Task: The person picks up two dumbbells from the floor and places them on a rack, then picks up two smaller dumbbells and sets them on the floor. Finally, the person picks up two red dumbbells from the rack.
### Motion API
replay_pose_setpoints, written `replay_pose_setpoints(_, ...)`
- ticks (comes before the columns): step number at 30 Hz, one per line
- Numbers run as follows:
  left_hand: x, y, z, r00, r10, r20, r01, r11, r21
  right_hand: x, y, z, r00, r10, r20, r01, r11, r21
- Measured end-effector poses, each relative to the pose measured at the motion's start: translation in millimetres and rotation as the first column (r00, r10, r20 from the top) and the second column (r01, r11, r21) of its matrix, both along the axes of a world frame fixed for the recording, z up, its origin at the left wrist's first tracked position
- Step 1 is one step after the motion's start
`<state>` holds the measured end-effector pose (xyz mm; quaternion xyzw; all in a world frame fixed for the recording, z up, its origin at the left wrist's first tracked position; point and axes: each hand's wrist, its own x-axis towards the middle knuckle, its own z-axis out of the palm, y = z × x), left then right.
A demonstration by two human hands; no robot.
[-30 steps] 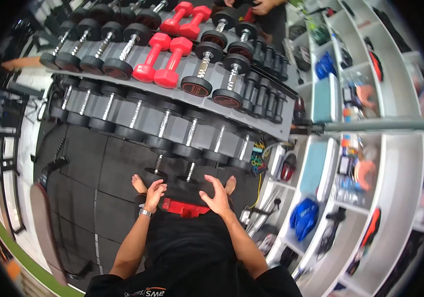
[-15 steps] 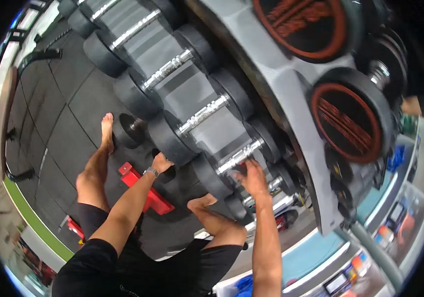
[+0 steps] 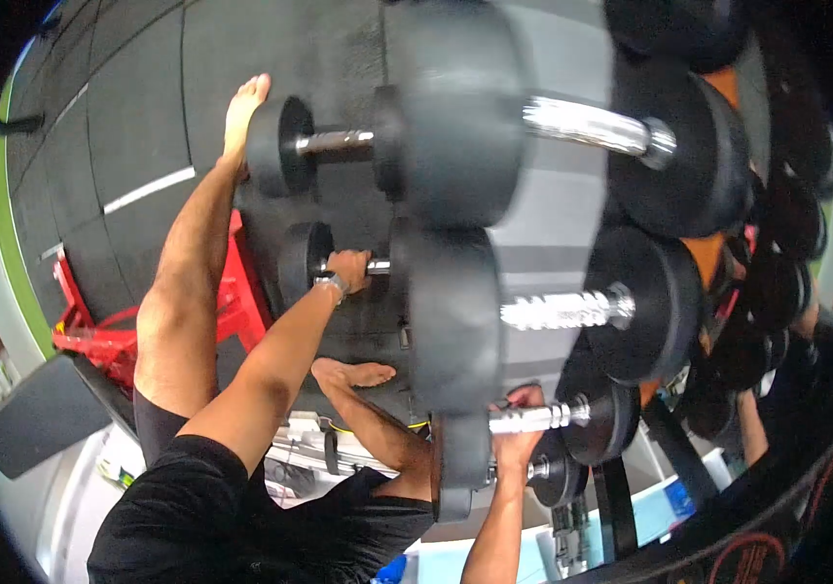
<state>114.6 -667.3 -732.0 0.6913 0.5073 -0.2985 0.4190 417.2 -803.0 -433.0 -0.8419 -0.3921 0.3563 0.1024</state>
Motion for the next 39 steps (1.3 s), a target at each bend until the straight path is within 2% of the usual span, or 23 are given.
replay_pose_setpoints(1,-1,11,8,0.999,0.046,-0.005,-0.046,0.998,-0.039,12,-19,-9,1.000,0.010,-0.003,-0.011,0.996,-0.088)
replay_pose_setpoints(3,-1,24,22,0.997,0.070,-0.006,-0.071,0.992,-0.100,49,-104,-43,0.981,0.073,0.179,-0.092,0.990,0.102)
replay_pose_setpoints(6,-8,30,11,0.999,0.028,0.024,-0.025,0.995,-0.094,54,-113,-44,0.987,0.141,0.080,-0.139,0.990,-0.038)
replay_pose_setpoints(8,-8,20,2,0.998,0.034,0.056,-0.032,0.999,-0.037,51,-94,-40,0.986,-0.156,-0.058,0.158,0.987,0.022)
replay_pose_setpoints(11,-3,20,15,0.999,0.040,0.028,-0.038,0.998,-0.045,21,-57,-35,0.797,-0.477,-0.371,0.538,0.839,0.078)
replay_pose_setpoints(12,-1,22,16,0.999,0.043,0.015,-0.043,0.999,-0.032,8,-28,-18,0.923,-0.319,-0.215,0.349,0.929,0.120)
replay_pose_setpoints(13,0,19,10,0.998,0.054,0.015,-0.054,0.998,-0.031,-5,1,-1,0.988,-0.153,-0.031,0.155,0.978,0.140)
replay_pose_setpoints(17,4,14,17,0.998,0.056,-0.002,-0.055,0.998,0.028,-17,19,7,0.964,-0.255,-0.079,0.262,0.960,0.101)
replay_pose_setpoints(23,8,-5,20,0.999,0.042,-0.020,-0.041,0.998,0.051,-2,-15,-11,0.932,-0.346,-0.102,0.357,0.928,0.107)
replay_pose_setpoints(25,12,-10,27,0.999,0.027,-0.018,-0.025,0.996,0.091,-1,-21,-12,0.927,-0.358,-0.112,0.369,0.924,0.102)
replay_pose_setpoints(29,30,-14,39,0.998,0.016,-0.065,-0.017,1.000,-0.019,1,-27,-11,0.920,-0.375,-0.117,0.386,0.918,0.093)
replay_pose_setpoints(32,51,-18,46,0.997,0.025,-0.080,-0.023,0.999,0.029,1,-22,-11,0.919,-0.374,-0.122,0.386,0.918,0.095)
replay_pose_setpoints(35,77,-35,26,0.997,0.072,0.009,-0.073,0.997,0.035,-3,-12,-8,0.923,-0.368,-0.113,0.379,0.922,0.086)
replay_pose_setpoints(37,95,-34,19,0.997,0.078,0.025,-0.081,0.988,0.130,-9,-5,-7,0.925,-0.366,-0.107,0.375,0.923,0.084)
replay_pose_setpoints(39,93,-8,14,0.993,0.119,0.021,-0.119,0.928,0.353,-9,0,-1,0.954,-0.292,-0.065,0.297,0.950,0.092)
